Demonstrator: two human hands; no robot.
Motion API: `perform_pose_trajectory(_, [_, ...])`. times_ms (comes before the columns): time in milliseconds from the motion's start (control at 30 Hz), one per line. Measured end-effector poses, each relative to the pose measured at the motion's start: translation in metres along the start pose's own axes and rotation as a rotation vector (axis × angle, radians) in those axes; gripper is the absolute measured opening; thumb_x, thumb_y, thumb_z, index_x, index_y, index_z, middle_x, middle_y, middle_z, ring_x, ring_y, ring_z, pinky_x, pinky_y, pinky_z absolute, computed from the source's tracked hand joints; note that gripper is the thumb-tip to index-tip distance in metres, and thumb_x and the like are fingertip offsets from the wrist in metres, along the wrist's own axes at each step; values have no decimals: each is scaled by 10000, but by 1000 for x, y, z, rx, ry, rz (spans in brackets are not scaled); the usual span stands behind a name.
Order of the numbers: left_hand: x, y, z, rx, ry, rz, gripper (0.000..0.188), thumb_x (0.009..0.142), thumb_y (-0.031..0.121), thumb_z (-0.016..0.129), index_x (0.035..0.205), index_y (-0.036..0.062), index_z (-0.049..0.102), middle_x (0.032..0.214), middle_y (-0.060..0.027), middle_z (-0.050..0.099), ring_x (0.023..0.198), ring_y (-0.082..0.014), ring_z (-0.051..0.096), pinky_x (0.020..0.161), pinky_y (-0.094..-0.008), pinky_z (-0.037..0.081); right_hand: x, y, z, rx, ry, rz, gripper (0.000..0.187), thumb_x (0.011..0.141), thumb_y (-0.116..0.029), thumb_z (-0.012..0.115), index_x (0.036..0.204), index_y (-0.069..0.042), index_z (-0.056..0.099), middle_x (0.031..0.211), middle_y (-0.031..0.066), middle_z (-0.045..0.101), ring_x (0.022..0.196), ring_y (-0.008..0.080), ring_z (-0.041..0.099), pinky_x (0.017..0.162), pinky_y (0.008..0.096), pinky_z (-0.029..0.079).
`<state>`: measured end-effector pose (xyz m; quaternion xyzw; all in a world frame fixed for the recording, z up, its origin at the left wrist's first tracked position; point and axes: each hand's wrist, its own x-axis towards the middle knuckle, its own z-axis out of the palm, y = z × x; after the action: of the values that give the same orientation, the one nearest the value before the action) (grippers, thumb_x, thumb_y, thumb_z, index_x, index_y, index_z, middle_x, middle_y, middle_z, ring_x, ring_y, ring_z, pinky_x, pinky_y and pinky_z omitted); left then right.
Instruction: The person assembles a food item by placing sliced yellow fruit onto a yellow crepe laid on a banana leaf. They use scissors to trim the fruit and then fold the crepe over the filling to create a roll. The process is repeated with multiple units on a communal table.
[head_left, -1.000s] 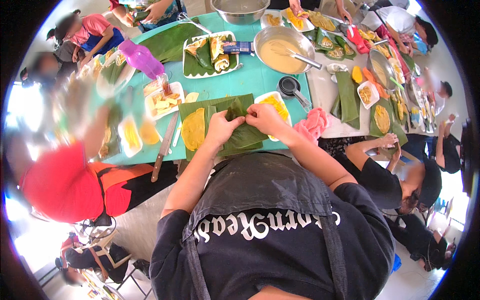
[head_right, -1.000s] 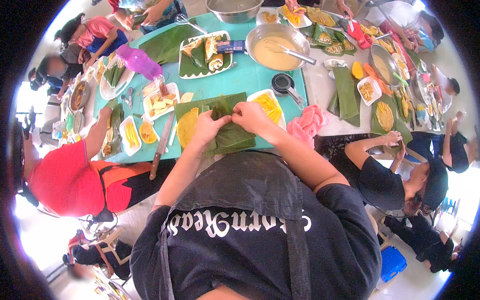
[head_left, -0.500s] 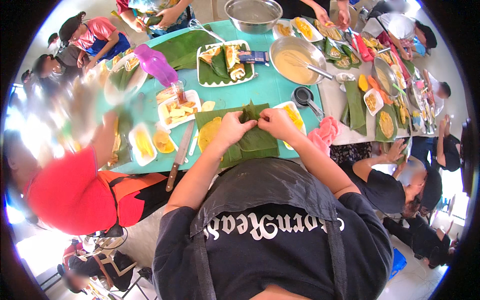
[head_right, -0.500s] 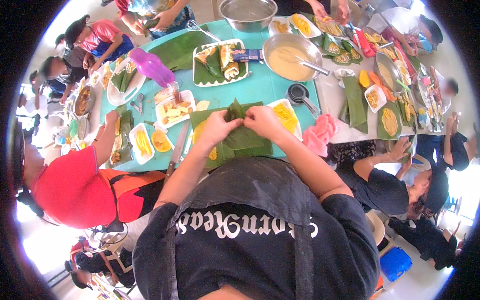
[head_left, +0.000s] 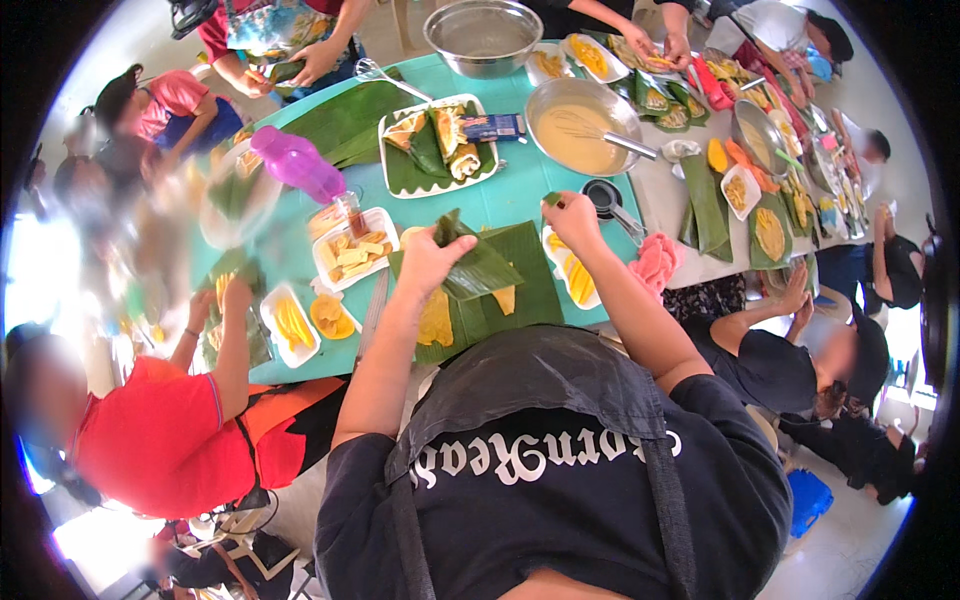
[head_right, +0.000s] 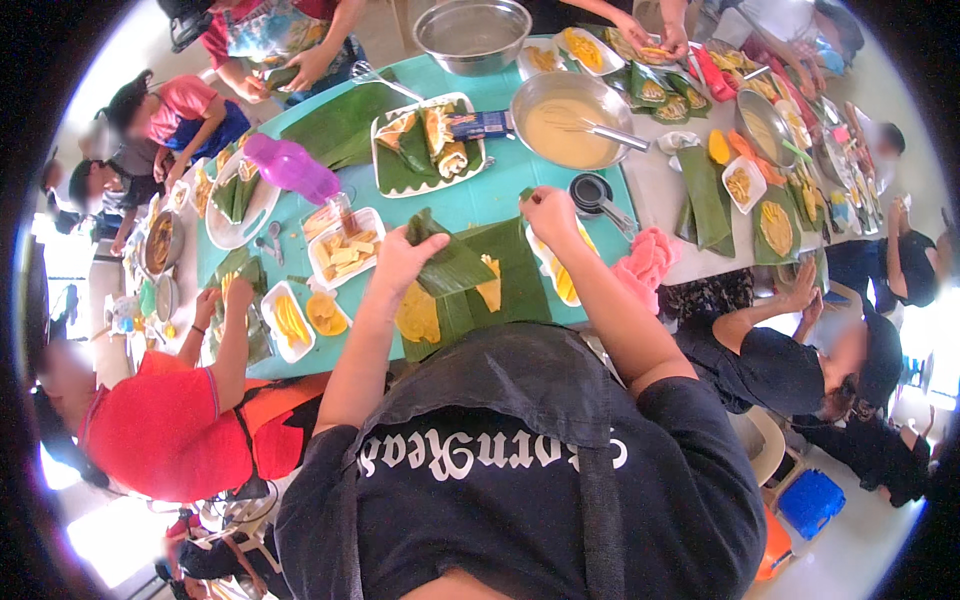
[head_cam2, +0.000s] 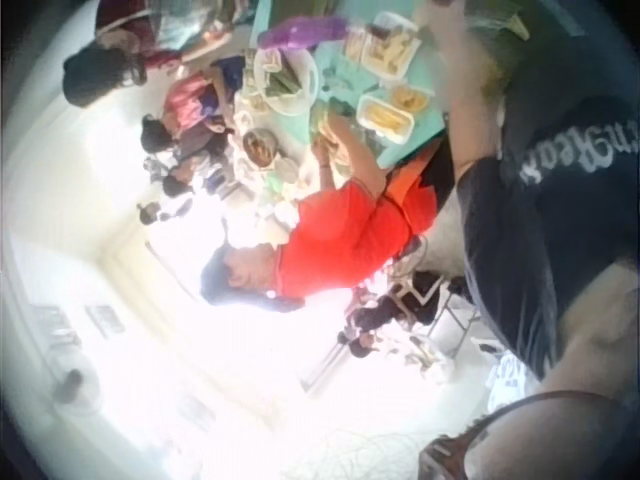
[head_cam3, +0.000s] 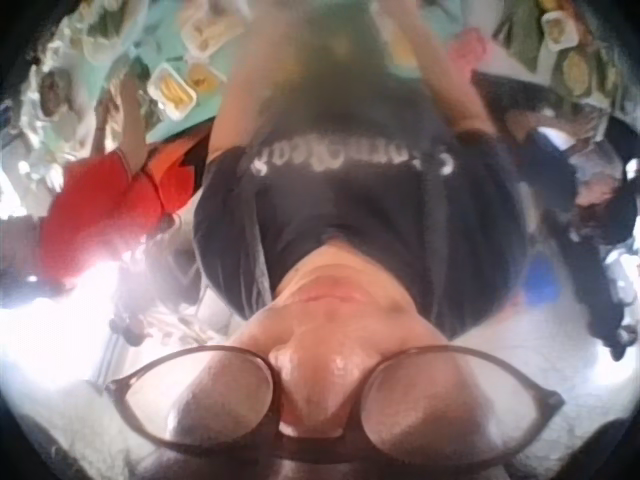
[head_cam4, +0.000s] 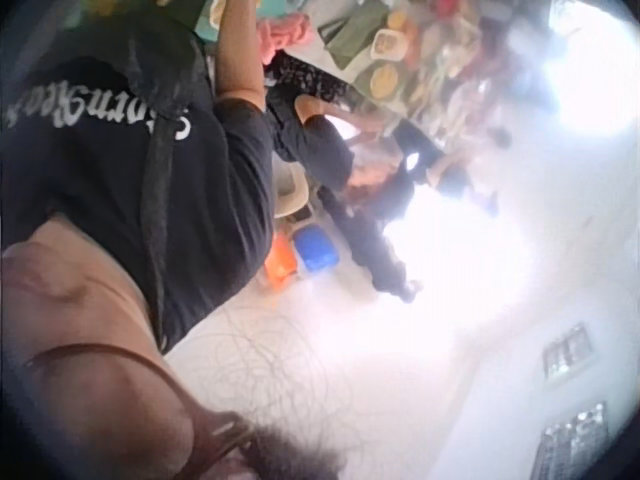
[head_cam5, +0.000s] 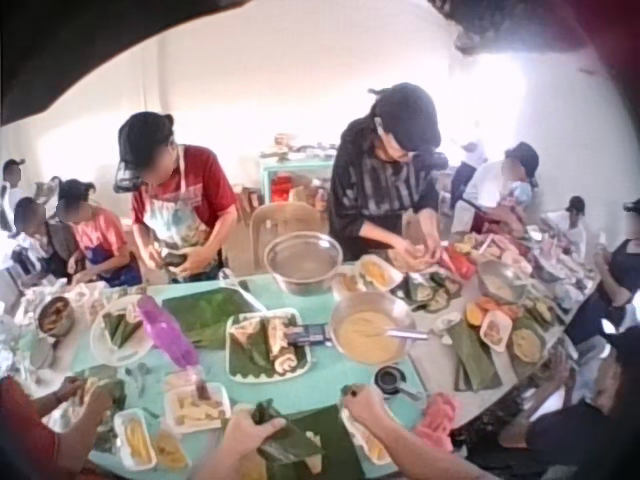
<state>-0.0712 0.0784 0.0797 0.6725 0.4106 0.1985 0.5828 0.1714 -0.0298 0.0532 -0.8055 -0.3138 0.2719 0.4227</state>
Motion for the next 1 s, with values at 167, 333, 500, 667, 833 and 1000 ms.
perform_pose_trajectory(167, [49,-24,-4,118,99,-100,370,772,259,765,956,-51,681,842,-121,711,758,-190,675,704,-324,521,4,14,-13,620,-114,249,159,865,-148,666,817,2,648,735,49,631,675,139,610,606,268,500])
perform_pose_trajectory(333, [93,-68,11,-105,277,-295,351,782,229,755,985,-43,665,901,-117,701,782,-198,669,706,-340,529,-15,6,-22,828,-244,379,143,886,-146,665,926,-12,636,824,56,644,718,148,623,655,276,522])
perform_pose_trajectory(500, [93,-61,30,-438,140,-323,313,814,161,741,1017,-51,631,929,-115,687,786,-195,669,682,-337,546,-24,9,-33,758,-239,359,133,878,-136,672,882,-9,634,811,56,650,697,143,625,641,269,521])
perform_pose_trajectory(667, [68,-39,23,-549,-59,-328,323,834,147,731,1038,-66,599,944,-112,672,828,-201,664,724,-337,561,-10,17,-23,498,-237,280,127,854,-124,673,817,-7,641,730,42,635,626,122,607,586,250,502])
perform_pose_trajectory(833, [50,-37,12,-513,-86,-322,316,817,135,745,1033,-53,612,950,-112,679,795,-187,665,705,-323,560,39,31,25,258,-297,157,81,807,-78,656,776,-5,642,675,50,622,566,125,576,531,270,466])
perform_pose_trajectory(1000, [42,-47,12,-404,-51,-277,358,794,157,771,1044,-53,623,946,-102,681,811,-173,658,718,-311,547,80,54,80,173,-279,170,180,760,-50,647,925,24,653,648,106,630,549,170,601,520,320,481])
